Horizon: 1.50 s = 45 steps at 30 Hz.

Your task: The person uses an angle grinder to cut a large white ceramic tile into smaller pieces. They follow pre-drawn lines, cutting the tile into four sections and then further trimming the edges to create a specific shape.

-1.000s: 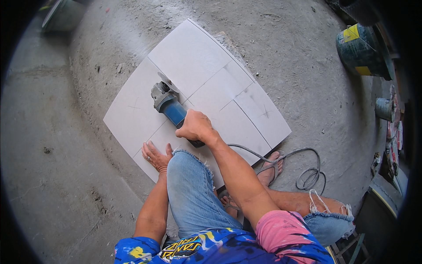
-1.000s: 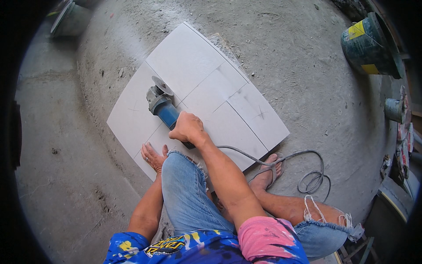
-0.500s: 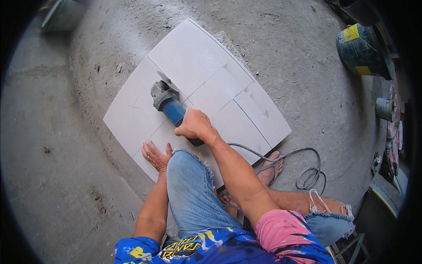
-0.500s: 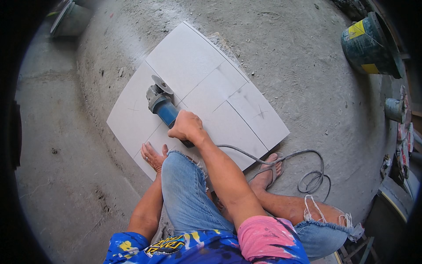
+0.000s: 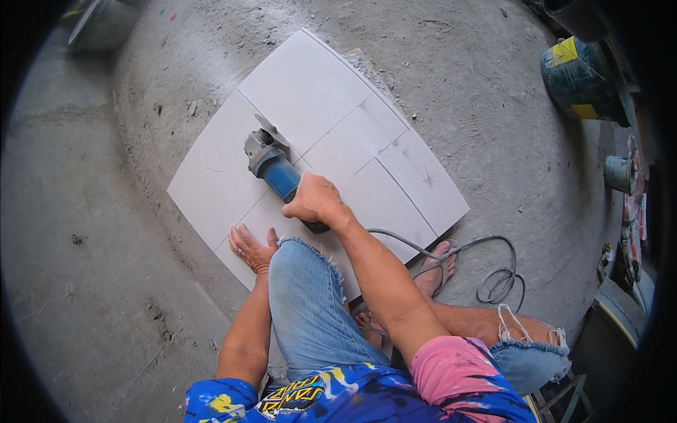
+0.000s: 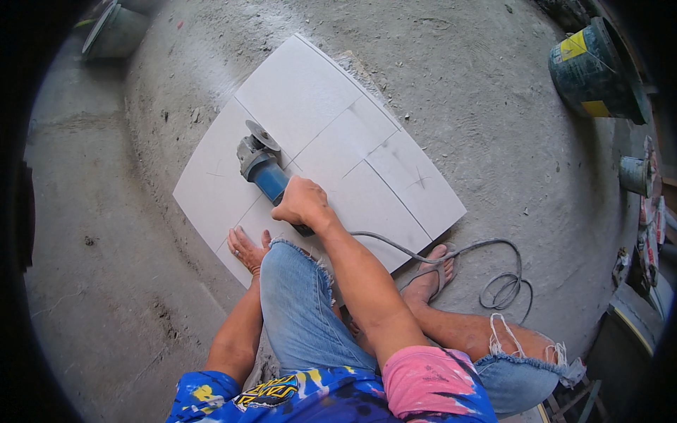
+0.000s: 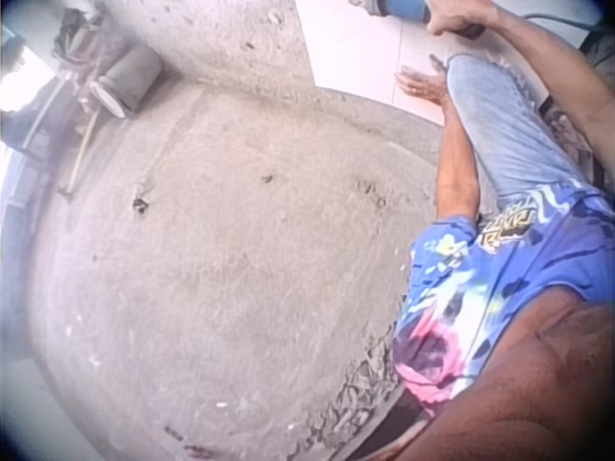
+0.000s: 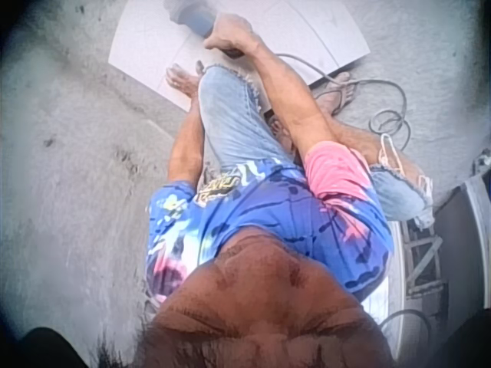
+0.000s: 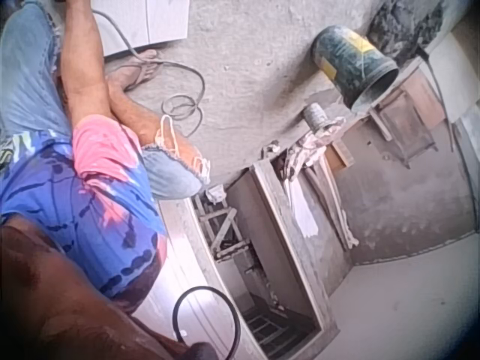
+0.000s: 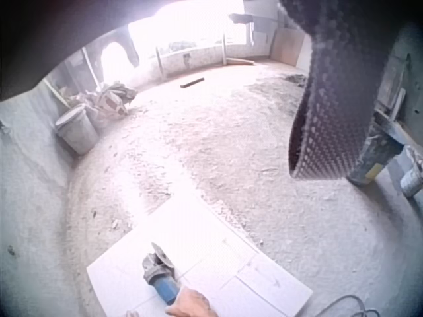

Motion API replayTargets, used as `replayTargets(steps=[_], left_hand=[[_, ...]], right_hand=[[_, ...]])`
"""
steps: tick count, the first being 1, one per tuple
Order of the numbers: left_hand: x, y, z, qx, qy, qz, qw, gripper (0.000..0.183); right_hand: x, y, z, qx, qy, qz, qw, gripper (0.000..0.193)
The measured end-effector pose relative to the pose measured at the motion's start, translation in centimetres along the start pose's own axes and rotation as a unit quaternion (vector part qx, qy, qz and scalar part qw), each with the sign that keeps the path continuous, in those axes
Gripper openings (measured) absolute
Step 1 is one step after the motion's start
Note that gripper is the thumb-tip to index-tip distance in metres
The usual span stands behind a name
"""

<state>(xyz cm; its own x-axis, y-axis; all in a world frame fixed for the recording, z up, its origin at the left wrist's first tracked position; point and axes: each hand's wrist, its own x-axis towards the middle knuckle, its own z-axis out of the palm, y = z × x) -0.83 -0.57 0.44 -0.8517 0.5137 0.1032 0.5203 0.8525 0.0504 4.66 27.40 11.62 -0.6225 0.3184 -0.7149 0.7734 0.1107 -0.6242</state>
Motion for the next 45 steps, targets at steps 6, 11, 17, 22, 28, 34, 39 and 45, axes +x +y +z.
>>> replayTargets(steps=[6, 11, 17, 22, 28, 34, 39, 45], left_hand=[[0.1, 0.3, -0.3, -0.01, -0.005, -0.007, 1.0, 0.09], [0.1, 0.2, -0.3, -0.005, 0.001, -0.002, 1.0, 0.089], [0.0, 0.1, -0.1, -0.002, 0.006, 0.004, 1.0, 0.09], [0.0, 0.2, -0.3, 0.002, 0.003, 0.001, 1.0, 0.09], [0.1, 0.3, -0.4, 0.001, -0.004, -0.001, 1.0, 0.091], [0.0, 0.3, -0.4, 0.003, -0.01, -0.006, 1.0, 0.091], [0.2, 0.6, -0.6, -0.003, -0.012, -0.008, 1.0, 0.09], [0.1, 0.4, -0.5, -0.003, -0.013, -0.011, 1.0, 0.09]], right_hand=[[0.1, 0.9, 0.5, 0.01, 0.02, -0.021, 1.0, 0.045], [-0.2, 1.6, 0.9, 0.007, 0.025, -0.027, 0.999, 0.047], [-0.8, 2.0, 1.1, 0.005, 0.028, -0.024, 0.999, 0.05], [-1.0, 1.8, 0.8, 0.001, 0.02, -0.015, 1.0, 0.051], [-0.7, 1.9, 1.1, 0.003, 0.032, -0.016, 0.999, 0.049], [-0.9, 1.4, 0.5, 0.01, 0.017, -0.013, 1.0, 0.045], [-0.8, 1.3, 0.4, 0.012, 0.016, -0.014, 1.0, 0.043], [-0.6, 1.3, 0.6, 0.008, 0.026, -0.012, 1.0, 0.044]])
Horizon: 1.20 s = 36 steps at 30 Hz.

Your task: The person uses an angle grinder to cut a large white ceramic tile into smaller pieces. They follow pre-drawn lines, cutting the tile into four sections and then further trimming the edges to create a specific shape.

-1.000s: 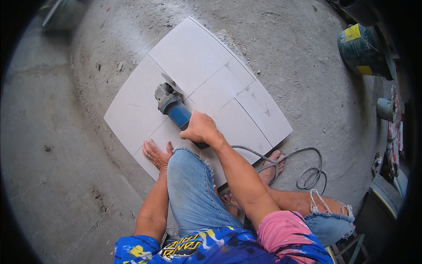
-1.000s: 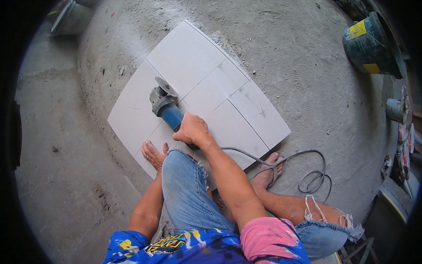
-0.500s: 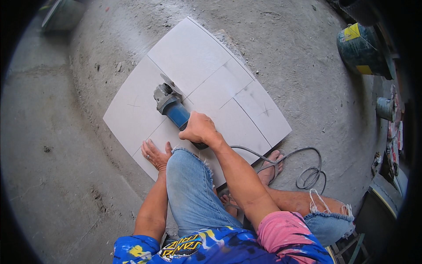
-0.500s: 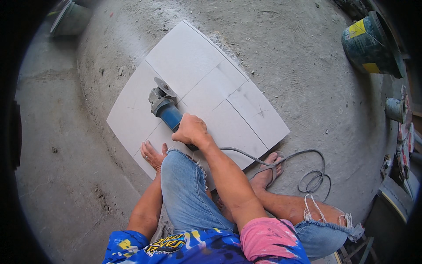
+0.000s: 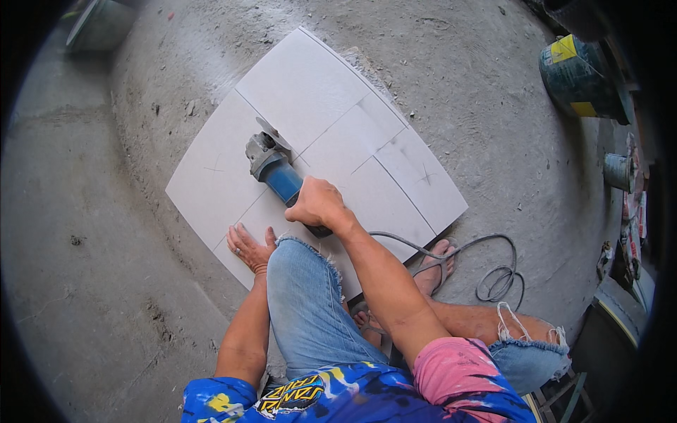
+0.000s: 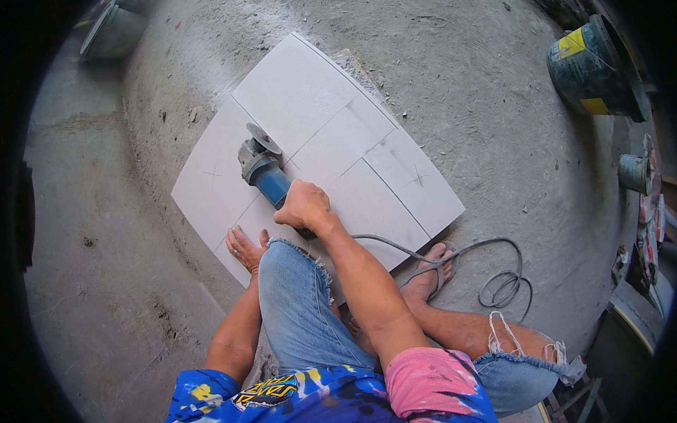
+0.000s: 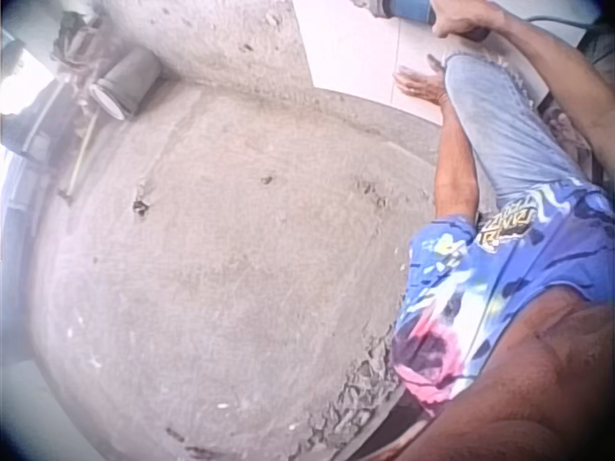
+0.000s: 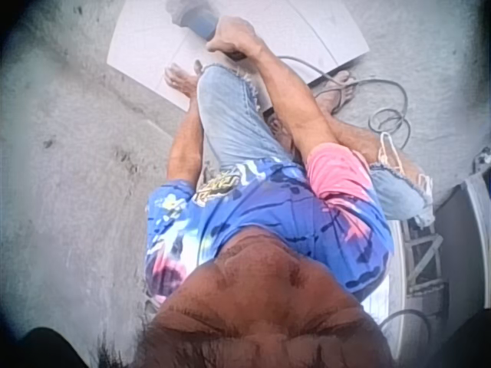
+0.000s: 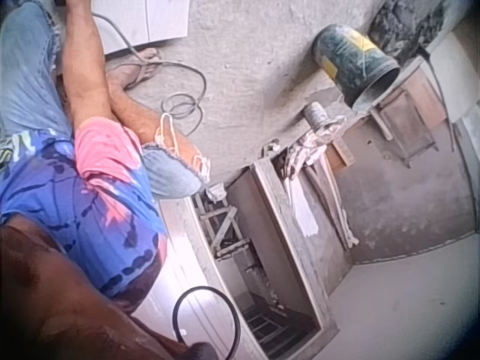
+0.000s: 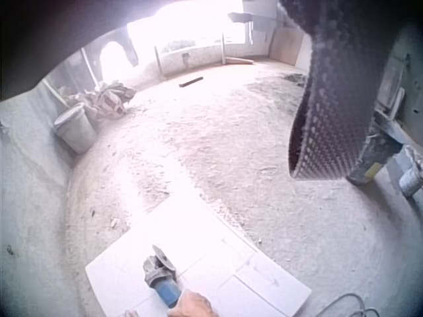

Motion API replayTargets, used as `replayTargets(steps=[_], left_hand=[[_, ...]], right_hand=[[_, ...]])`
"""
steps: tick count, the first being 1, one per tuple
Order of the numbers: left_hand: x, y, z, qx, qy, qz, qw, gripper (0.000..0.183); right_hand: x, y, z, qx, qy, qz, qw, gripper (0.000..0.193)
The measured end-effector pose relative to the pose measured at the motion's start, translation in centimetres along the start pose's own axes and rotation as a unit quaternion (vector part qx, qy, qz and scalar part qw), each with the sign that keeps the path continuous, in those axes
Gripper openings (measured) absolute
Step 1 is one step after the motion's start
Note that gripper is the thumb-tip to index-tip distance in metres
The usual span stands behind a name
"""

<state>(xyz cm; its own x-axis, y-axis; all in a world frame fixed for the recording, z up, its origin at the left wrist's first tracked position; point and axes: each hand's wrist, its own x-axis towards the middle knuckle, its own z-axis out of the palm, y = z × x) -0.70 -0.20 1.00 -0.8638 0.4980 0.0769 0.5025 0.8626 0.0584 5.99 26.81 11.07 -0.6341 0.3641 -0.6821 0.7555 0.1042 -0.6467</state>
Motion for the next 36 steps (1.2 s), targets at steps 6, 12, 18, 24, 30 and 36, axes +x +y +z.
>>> replayTargets(steps=[6, 12, 18, 24, 30, 36], left_hand=[[0.0, -0.3, 0.4, 0.006, 0.013, 0.01, 1.0, 0.09], [0.1, -0.3, 0.4, 0.008, 0.016, 0.013, 1.0, 0.09], [0.1, 0.1, -0.1, -0.006, 0.012, 0.013, 1.0, 0.088], [0.1, 0.4, -0.6, -0.01, -0.008, 0.005, 1.0, 0.088], [0.0, 0.0, -0.2, 0.0, -0.006, 0.008, 1.0, 0.088], [0.0, -0.2, -0.2, -0.001, -0.001, 0.011, 1.0, 0.089]], right_hand=[[0.0, 0.1, 0.1, -0.002, 0.001, -0.002, 1.0, 0.045], [-0.3, 0.3, 0.1, -0.003, 0.001, -0.003, 1.0, 0.046], [-0.8, 0.7, 0.2, -0.002, -0.008, 0.002, 1.0, 0.046], [-1.5, 1.0, 0.3, -0.006, 0.002, 0.016, 1.0, 0.045], [-1.7, 0.7, 0.0, -0.004, -0.01, 0.02, 1.0, 0.046], [-1.6, 0.7, 0.0, -0.004, -0.011, 0.021, 1.0, 0.046]])
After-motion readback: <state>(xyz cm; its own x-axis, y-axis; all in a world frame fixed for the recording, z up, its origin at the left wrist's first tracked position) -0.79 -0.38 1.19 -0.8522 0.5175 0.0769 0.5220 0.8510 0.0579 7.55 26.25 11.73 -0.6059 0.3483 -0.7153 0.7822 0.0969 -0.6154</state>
